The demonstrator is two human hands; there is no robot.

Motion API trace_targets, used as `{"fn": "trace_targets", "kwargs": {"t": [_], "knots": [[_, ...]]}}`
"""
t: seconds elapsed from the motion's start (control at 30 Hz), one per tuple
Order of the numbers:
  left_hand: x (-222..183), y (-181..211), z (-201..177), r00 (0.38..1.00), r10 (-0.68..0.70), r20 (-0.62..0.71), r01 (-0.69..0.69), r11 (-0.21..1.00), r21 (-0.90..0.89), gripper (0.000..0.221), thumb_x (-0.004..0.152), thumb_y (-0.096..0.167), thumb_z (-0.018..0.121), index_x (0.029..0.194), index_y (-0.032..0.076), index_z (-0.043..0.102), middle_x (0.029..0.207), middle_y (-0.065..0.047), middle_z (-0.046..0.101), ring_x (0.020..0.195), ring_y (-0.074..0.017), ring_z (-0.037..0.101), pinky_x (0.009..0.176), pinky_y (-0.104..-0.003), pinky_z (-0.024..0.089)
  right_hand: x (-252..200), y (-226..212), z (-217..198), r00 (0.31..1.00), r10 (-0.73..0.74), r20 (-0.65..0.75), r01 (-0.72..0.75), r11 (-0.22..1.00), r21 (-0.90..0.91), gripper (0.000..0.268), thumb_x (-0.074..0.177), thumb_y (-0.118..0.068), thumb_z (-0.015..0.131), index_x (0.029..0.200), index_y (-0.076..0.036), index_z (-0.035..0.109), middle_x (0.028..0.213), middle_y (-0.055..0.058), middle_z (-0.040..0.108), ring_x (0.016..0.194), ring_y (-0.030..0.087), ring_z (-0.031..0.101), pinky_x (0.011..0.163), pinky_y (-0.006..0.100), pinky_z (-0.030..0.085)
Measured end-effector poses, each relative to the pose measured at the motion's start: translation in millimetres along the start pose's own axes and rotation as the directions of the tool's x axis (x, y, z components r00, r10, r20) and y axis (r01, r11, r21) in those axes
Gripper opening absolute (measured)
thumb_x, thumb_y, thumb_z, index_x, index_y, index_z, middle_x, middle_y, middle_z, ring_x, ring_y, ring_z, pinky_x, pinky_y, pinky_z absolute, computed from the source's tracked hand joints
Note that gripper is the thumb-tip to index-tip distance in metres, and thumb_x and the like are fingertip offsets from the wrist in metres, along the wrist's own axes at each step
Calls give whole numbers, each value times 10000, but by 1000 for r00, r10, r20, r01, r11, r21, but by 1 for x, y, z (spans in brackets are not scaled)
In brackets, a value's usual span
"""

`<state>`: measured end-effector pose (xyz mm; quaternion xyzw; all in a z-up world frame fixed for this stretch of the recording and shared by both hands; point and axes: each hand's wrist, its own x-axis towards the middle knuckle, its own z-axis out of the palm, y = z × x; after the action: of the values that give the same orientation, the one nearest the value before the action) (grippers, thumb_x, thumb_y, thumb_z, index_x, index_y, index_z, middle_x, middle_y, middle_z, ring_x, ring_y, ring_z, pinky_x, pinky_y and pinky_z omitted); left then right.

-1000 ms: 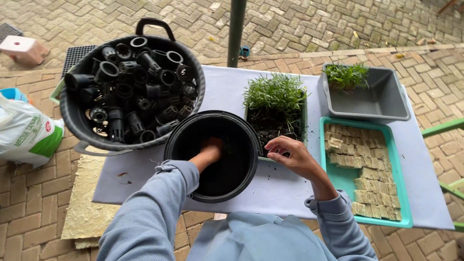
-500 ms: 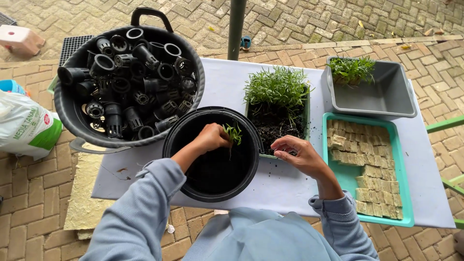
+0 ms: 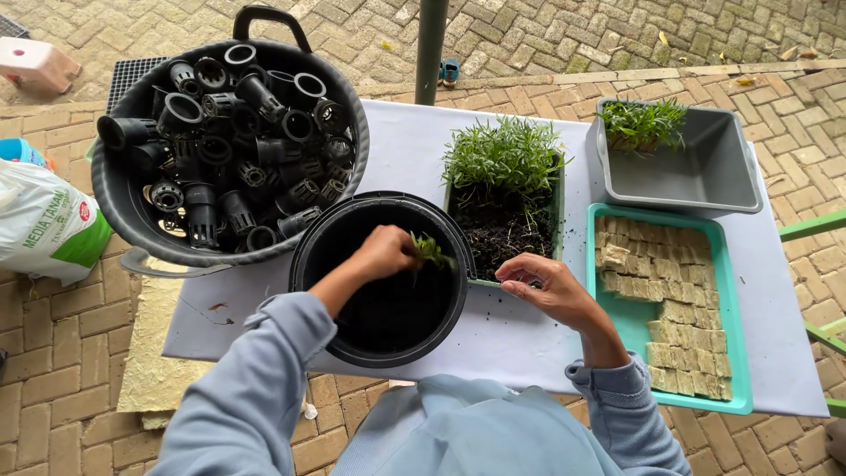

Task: Prepare and plant small green seedlings into hydroponic rockwool cubes.

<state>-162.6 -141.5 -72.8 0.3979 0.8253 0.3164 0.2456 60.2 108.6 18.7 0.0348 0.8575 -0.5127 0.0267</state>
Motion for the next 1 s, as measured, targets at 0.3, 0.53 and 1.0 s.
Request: {"fn": "trace_targets", "kwargs": {"t": [0.3, 0.53, 1.0], "knots": [[-59, 35, -42, 992, -129, -3, 90, 704, -705, 184, 814, 82, 823, 985, 16, 805, 933, -64, 799, 867, -120, 734, 843, -268, 590, 35, -52, 33, 966, -255, 51, 258, 962, -90, 122, 863, -137, 776, 976, -92, 780, 968, 15, 757, 856, 125, 732, 729, 294, 599], [-86, 37, -27, 987, -131, -95, 4, 606, -796, 180, 851, 102, 828, 993, -6, 804, 927, -81, 784, 850, -112, 697, 816, -275, 556, 51, -93, 85, 907, -421, 3, 403, 865, -301, 206, 799, -207, 853, 932, -71, 774, 906, 47, 737, 845, 195, 665, 712, 331, 552], [-125, 52, -31, 908, -70, -413, -167, 843, -511, 203, 789, 190, 859, 945, 73, 804, 930, -23, 757, 934, -144, 695, 857, -307, 561, 70, -46, 112, 992, -66, 107, 34, 959, 281, 174, 925, -148, 758, 997, 10, 760, 832, -51, 702, 748, -7, 591, 643, 171, 496]]}}
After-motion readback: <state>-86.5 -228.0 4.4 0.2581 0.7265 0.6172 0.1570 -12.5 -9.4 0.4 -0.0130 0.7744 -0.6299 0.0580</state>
